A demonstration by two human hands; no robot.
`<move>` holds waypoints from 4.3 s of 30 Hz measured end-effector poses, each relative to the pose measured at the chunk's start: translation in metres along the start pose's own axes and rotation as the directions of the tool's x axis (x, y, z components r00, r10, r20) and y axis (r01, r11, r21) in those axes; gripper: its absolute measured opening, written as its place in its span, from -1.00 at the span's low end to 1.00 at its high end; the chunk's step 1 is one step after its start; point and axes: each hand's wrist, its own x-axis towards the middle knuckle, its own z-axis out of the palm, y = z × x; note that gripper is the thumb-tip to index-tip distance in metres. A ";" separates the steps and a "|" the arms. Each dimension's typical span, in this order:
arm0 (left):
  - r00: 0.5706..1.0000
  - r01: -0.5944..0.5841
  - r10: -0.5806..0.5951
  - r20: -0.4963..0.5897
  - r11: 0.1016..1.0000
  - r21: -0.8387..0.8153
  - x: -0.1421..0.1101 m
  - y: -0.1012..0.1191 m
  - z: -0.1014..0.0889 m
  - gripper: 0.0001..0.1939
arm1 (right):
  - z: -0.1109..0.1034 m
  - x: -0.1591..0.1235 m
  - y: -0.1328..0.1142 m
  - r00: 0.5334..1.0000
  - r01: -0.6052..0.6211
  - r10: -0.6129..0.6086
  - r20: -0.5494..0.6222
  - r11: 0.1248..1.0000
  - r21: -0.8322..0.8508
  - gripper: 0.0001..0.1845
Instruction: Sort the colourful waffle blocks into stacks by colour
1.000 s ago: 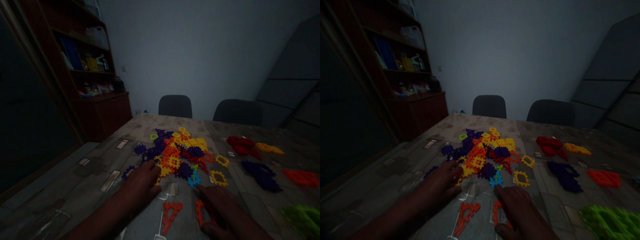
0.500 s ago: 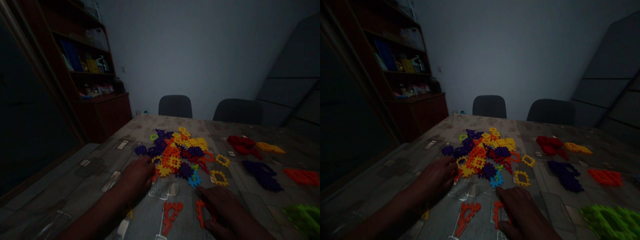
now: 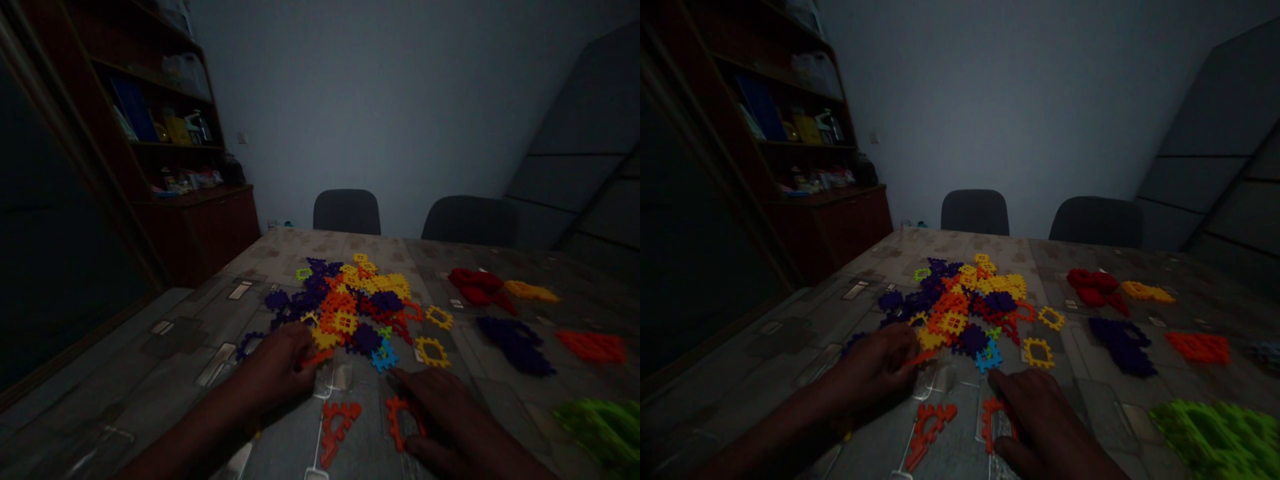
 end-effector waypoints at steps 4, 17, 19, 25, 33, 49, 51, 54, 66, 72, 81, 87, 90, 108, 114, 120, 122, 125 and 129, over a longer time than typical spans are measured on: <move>0.993 0.055 -0.028 0.117 0.972 -0.231 0.000 -0.001 0.008 -0.78 | -0.005 0.002 -0.006 1.000 -0.008 0.008 0.018 1.000 -0.009 -0.27; 0.976 0.194 -0.100 0.195 0.806 -0.559 0.003 -0.008 0.009 -0.53 | -0.004 -0.001 -0.003 1.000 0.013 -0.013 0.004 1.000 0.008 -0.33; 0.967 0.209 -0.074 0.242 0.774 -0.598 0.001 -0.004 0.007 -0.52 | -0.006 -0.001 -0.004 1.000 0.022 -0.022 -0.004 1.000 0.014 -0.33; 0.953 0.220 -0.059 0.298 0.812 -0.541 -0.008 0.012 0.022 -0.75 | -0.011 0.003 -0.013 1.000 -0.019 0.019 0.021 0.999 0.027 -0.38; 0.989 0.133 -0.121 0.089 0.981 -0.140 -0.023 0.045 0.010 -0.81 | -0.009 0.000 -0.012 1.000 -0.012 0.012 -0.002 1.000 0.023 -0.34; 0.984 -0.018 -0.009 0.177 0.989 0.149 -0.036 0.054 0.048 -0.82 | -0.014 0.003 -0.017 0.994 -0.031 0.030 0.102 0.999 0.012 -0.30; 0.980 -0.007 -0.022 0.199 0.990 0.142 -0.036 0.059 0.044 -0.79 | -0.015 0.003 -0.017 0.992 -0.052 0.050 0.115 0.998 0.019 -0.27; 0.975 0.020 -0.052 0.214 0.988 0.151 -0.035 0.064 0.037 -0.62 | -0.015 0.003 -0.018 0.988 -0.055 0.052 0.143 0.998 0.017 -0.20; 0.979 0.017 -0.059 0.194 0.978 0.210 -0.030 0.063 0.046 -0.73 | -0.003 0.009 -0.022 0.989 -0.045 0.046 0.142 0.999 -0.013 -0.17; 0.967 0.074 -0.106 0.233 0.987 0.140 -0.032 0.064 0.035 -0.37 | -0.006 0.008 -0.023 0.987 -0.056 0.059 0.152 0.998 -0.028 -0.16; 0.922 0.121 -0.106 0.373 0.992 -0.018 -0.035 0.038 0.043 0.11 | -0.010 0.006 -0.018 0.991 -0.120 0.118 0.059 0.992 0.026 -0.35; 0.933 0.131 -0.076 0.352 0.982 -0.136 -0.039 0.047 0.022 0.01 | -0.029 0.009 -0.008 0.986 -0.146 0.145 -0.085 0.989 -0.007 -0.46; 0.931 0.141 -0.069 0.358 0.973 -0.182 -0.041 0.046 0.009 -0.08 | -0.043 0.007 0.002 0.975 -0.178 0.174 -0.135 0.984 -0.022 -0.48; 0.925 0.135 -0.084 0.371 0.984 -0.112 -0.038 0.047 0.009 -0.03 | -0.024 0.012 -0.028 0.972 -0.138 0.127 0.200 0.990 0.043 -0.11; 0.941 -0.003 0.039 0.337 0.994 -0.109 -0.028 0.046 0.020 -0.13 | -0.040 0.041 -0.021 0.993 -0.096 0.090 0.071 0.991 0.090 -0.44; 0.943 -0.065 0.071 0.324 0.997 -0.029 -0.023 0.033 0.041 -0.06 | -0.035 0.098 -0.027 0.998 0.028 -0.027 0.063 0.999 -0.026 -0.38; 0.943 -0.090 0.098 0.319 0.995 -0.038 -0.023 0.030 0.045 -0.05 | -0.028 0.114 -0.035 0.994 0.073 -0.063 0.087 0.991 -0.115 -0.36; 0.942 -0.107 0.112 0.315 0.994 -0.035 -0.022 0.028 0.047 -0.06 | -0.020 0.134 -0.043 0.995 0.062 -0.046 0.083 0.978 -0.200 -0.66; 0.943 -0.109 0.114 0.313 0.993 -0.032 -0.021 0.028 0.045 -0.09 | -0.020 0.151 -0.033 0.999 -0.038 0.042 0.011 0.964 -0.262 -0.89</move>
